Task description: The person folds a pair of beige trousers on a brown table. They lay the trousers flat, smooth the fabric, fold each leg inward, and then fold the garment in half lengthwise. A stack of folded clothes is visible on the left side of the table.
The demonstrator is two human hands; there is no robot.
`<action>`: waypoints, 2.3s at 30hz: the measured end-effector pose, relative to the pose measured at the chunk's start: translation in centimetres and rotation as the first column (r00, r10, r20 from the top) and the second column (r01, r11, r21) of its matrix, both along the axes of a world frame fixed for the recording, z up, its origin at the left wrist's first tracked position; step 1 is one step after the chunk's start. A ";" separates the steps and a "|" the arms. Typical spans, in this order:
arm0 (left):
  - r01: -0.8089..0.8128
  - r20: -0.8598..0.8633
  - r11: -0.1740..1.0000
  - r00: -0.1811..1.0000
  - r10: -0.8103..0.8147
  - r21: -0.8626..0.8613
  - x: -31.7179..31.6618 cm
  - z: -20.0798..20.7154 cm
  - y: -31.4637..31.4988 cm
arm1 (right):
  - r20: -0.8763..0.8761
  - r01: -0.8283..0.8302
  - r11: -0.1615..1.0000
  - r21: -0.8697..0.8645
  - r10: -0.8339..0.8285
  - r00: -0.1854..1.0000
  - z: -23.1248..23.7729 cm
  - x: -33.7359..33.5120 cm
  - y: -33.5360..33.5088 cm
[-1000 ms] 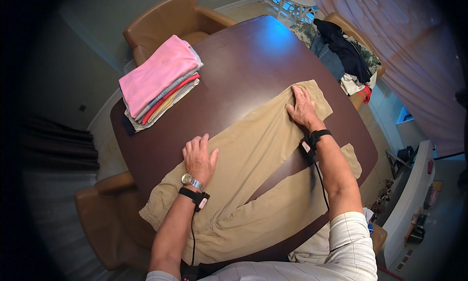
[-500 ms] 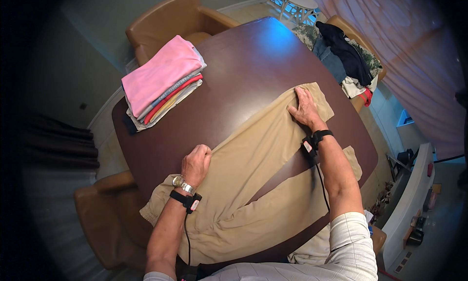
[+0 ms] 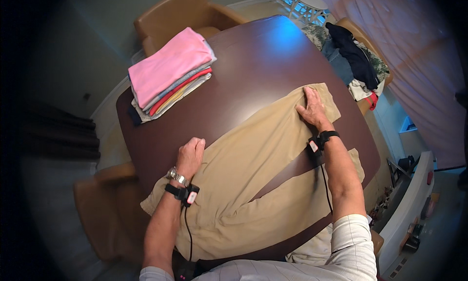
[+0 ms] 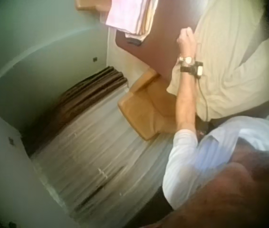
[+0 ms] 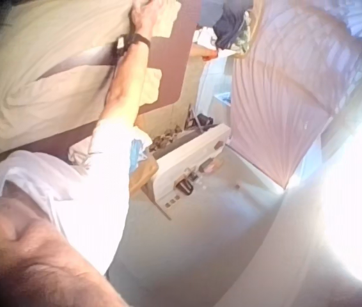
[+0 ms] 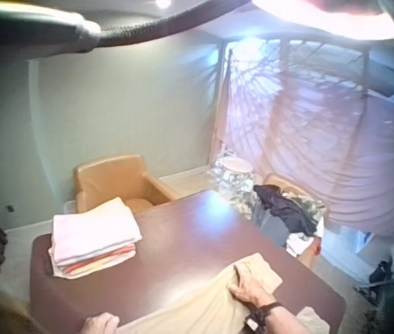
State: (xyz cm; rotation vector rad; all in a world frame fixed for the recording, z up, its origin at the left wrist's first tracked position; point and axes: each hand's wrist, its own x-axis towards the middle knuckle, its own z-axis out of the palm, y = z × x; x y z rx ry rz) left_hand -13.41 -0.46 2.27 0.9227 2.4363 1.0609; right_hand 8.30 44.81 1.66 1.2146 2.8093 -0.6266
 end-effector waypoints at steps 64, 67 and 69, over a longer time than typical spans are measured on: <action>0.226 0.259 0.967 0.947 -0.191 -0.115 2.3 3.0 -1.7 | -0.092 -0.027 1.000 0.015 0.029 0.995 -2.6 0.8 1.8; 0.186 0.303 0.980 0.940 -0.156 -0.071 0.7 3.2 -1.8 | -0.094 -0.020 1.000 0.013 0.021 0.995 -2.7 0.9 1.8; 0.155 0.347 0.986 0.929 -0.125 -0.060 -0.4 3.4 -1.8 | -0.098 -0.020 1.000 0.012 0.021 0.995 -2.7 0.9 1.9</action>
